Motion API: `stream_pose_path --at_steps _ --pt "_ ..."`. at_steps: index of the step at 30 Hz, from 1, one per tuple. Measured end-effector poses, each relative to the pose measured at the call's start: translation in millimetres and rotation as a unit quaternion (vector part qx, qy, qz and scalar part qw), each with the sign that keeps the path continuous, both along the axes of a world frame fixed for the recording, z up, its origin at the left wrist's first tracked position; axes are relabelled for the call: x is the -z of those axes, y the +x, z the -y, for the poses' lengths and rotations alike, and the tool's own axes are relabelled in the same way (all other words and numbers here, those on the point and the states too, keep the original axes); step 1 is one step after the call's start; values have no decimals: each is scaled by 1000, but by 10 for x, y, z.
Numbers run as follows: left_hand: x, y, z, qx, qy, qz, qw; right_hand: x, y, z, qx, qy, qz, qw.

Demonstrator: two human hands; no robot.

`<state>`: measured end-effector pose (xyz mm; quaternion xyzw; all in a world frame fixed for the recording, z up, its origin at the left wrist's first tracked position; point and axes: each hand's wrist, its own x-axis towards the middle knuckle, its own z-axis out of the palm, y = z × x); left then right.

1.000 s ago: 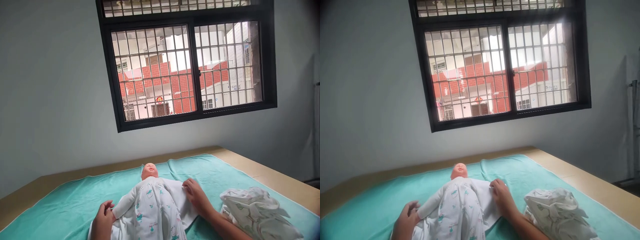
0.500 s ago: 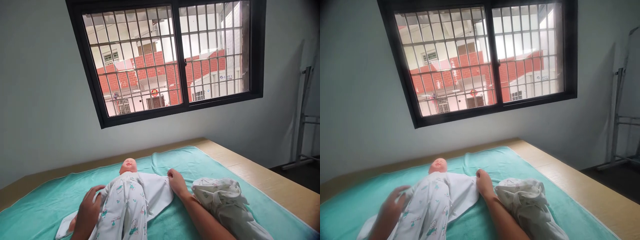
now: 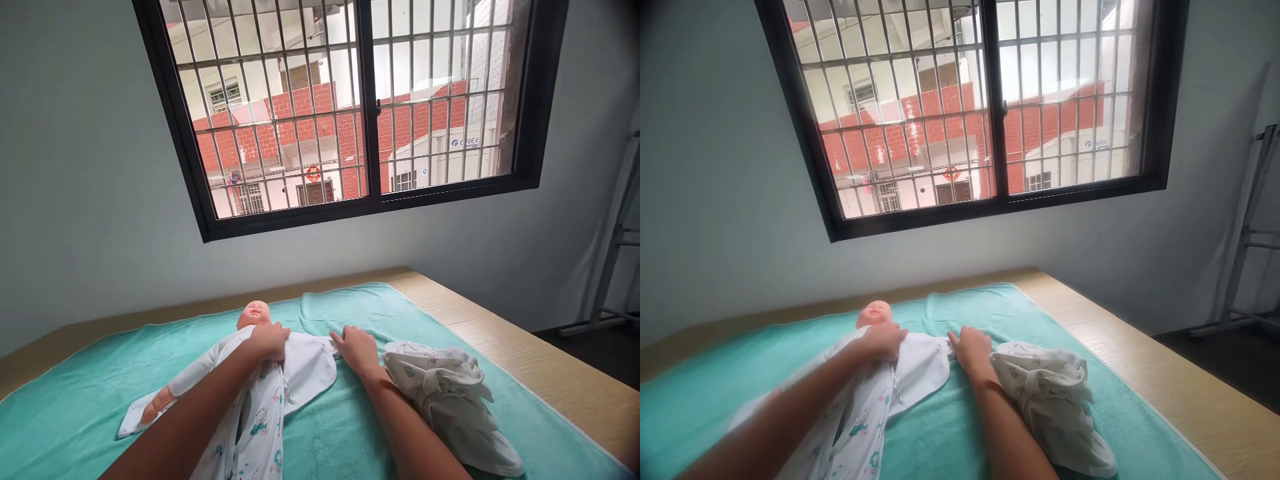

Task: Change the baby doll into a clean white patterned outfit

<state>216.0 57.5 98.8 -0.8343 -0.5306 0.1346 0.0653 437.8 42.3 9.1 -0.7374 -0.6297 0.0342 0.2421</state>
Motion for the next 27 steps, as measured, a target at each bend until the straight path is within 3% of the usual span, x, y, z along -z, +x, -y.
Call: stream_pose_path --at_steps 5,10,20,27 --pt "84 58 3 -19 22 -12 999 3 0 -4 -62 -12 19 998" --pt "118 79 77 -25 91 4 996 35 4 -31 -58 -19 17 998" --pt "-58 -187 64 10 143 5 990 86 6 -57 -32 -3 33 999" --pt "-106 -452 -121 -2 129 -5 992 100 15 -74 -23 -6 39 999"
